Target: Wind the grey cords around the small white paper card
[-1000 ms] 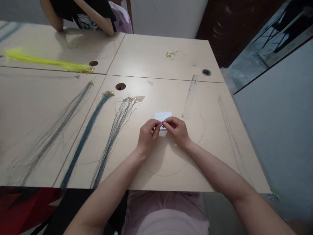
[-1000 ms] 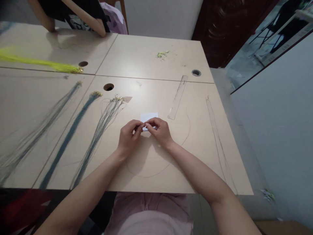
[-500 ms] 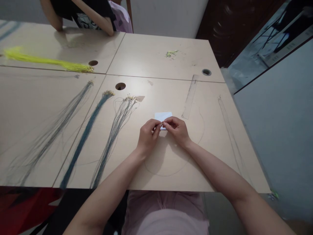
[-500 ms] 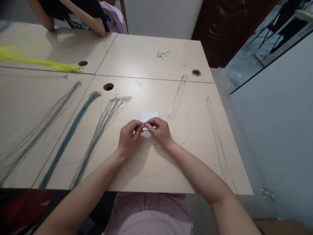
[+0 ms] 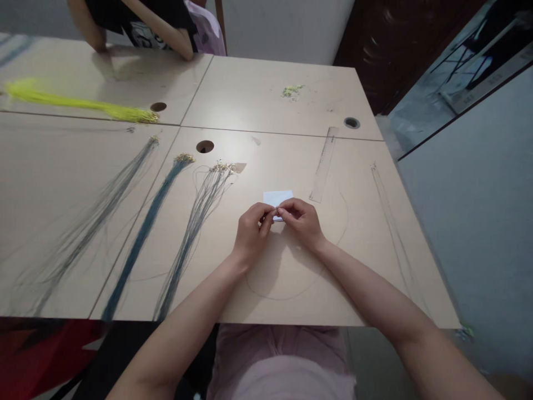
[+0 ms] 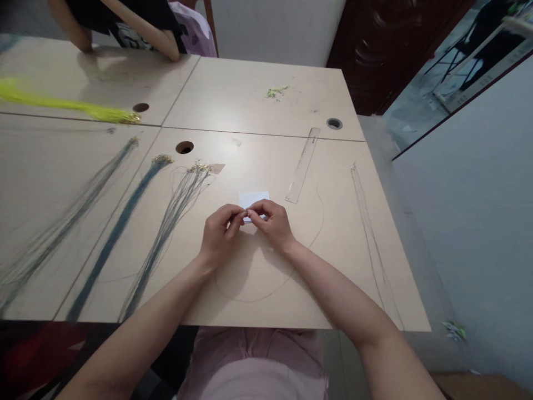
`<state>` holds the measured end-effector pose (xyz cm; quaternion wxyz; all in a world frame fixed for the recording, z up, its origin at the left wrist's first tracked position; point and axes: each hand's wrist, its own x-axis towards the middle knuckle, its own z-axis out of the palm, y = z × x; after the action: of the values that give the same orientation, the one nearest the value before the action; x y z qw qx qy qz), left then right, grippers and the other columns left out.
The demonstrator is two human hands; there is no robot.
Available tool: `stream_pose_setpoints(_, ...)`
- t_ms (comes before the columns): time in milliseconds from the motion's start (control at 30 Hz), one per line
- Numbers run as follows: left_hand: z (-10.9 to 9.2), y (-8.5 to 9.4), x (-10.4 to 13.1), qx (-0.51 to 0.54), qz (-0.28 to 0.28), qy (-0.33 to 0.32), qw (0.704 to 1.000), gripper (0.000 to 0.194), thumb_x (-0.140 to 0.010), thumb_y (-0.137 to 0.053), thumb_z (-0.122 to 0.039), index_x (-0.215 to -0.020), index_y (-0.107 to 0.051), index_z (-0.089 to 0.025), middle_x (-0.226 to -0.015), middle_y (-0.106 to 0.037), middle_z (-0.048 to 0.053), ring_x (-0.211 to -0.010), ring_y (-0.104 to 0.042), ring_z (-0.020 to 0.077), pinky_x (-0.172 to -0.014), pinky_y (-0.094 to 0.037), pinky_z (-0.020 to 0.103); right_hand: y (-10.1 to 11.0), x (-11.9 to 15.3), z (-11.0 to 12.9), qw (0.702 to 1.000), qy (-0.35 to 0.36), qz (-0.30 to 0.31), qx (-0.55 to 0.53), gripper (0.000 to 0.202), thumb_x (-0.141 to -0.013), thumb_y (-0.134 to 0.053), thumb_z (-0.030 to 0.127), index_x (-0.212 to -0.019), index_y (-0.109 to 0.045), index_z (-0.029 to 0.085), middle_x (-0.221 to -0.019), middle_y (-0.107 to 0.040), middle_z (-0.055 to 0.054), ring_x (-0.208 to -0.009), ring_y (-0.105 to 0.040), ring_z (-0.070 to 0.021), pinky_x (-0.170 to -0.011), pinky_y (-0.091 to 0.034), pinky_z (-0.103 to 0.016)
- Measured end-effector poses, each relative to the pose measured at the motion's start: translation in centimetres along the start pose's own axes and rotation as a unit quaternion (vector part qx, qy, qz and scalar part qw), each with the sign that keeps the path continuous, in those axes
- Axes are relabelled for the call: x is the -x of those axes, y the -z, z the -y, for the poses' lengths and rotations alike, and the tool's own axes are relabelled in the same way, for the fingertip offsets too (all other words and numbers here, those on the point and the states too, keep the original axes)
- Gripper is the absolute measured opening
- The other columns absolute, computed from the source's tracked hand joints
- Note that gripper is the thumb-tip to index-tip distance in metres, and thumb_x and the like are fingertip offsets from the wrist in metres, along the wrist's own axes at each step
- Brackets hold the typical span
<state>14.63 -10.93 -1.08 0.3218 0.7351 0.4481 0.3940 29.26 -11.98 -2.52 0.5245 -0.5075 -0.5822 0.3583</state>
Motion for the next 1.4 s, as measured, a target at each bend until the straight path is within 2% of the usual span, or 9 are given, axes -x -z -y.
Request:
stream_pose_setpoints(133, 0.0, -0.1, 0.0, 0.007, -0.004, 0.009, 1.0, 0.01, -0.082, -0.05, -0.022, -0.079, -0.059, -0.017, -0.075, -0.061, 0.003, -0.067, -0.056, 0.0116, -0.06, -0.043, 0.024, 0.0, 0.1, 0.0, 1.0, 0.0, -0.001, 0.001, 0.008, -0.077, -0.057, 0.024, -0.074, -0.063, 0.019, -0.074, -0.064, -0.002, -0.07, -0.06, -0.0134, -0.064, -0.047, -0.026)
stream_pose_setpoints(433, 0.0, 0.4, -0.5, 0.105, -0.008, 0.094, 0.99, 0.016, -0.079, -0.054, -0.032, -0.08, -0.06, -0.016, -0.071, -0.061, 0.001, -0.062, -0.056, 0.0108, -0.06, -0.043, 0.023, -0.2, 0.0, -0.1, 1.0, 0.003, 0.007, -0.012, 0.011, -0.078, -0.055, 0.024, -0.085, -0.063, 0.019, -0.082, -0.065, -0.003, -0.075, -0.061, -0.0142, -0.067, -0.048, -0.028)
stream_pose_setpoints(733, -0.2, 0.6, -0.6, 0.177, 0.03, 0.141, 0.974, 0.019, -0.078, -0.055, -0.035, -0.08, -0.06, -0.016, -0.073, -0.062, 0.002, -0.067, -0.056, 0.0114, -0.067, -0.045, 0.024, -0.1, 0.0, 0.3, 0.999, 0.031, -0.007, 0.044, 0.008, -0.078, -0.056, 0.024, -0.074, -0.061, 0.02, -0.075, -0.063, -0.002, -0.071, -0.058, -0.0144, -0.065, -0.046, -0.028)
stream_pose_setpoints(1033, -0.3, 0.8, -0.7, 0.172, 0.019, 0.156, 0.973, 0.014, -0.077, -0.056, -0.03, -0.081, -0.059, -0.017, -0.074, -0.06, 0.001, -0.064, -0.054, 0.01, -0.065, -0.044, 0.023, 0.0, 0.0, 0.4, 0.998, 0.04, -0.005, 0.057, 0.008, -0.078, -0.053, 0.021, -0.074, -0.06, 0.02, -0.072, -0.061, -0.001, -0.069, -0.056, -0.014, -0.064, -0.044, -0.027)
stream_pose_setpoints(1400, -0.2, 1.0, -0.8, 0.164, 0.032, 0.164, 0.972, 0.015, -0.075, -0.056, -0.03, -0.072, -0.059, -0.016, -0.066, -0.057, 0.0, -0.063, -0.052, 0.0107, -0.062, -0.041, 0.023, -0.1, 0.1, 0.4, 0.996, 0.063, 0.013, 0.07, 0.009, -0.079, -0.052, 0.02, -0.075, -0.059, 0.022, -0.076, -0.06, -0.001, -0.07, -0.055, -0.0139, -0.065, -0.045, -0.028)
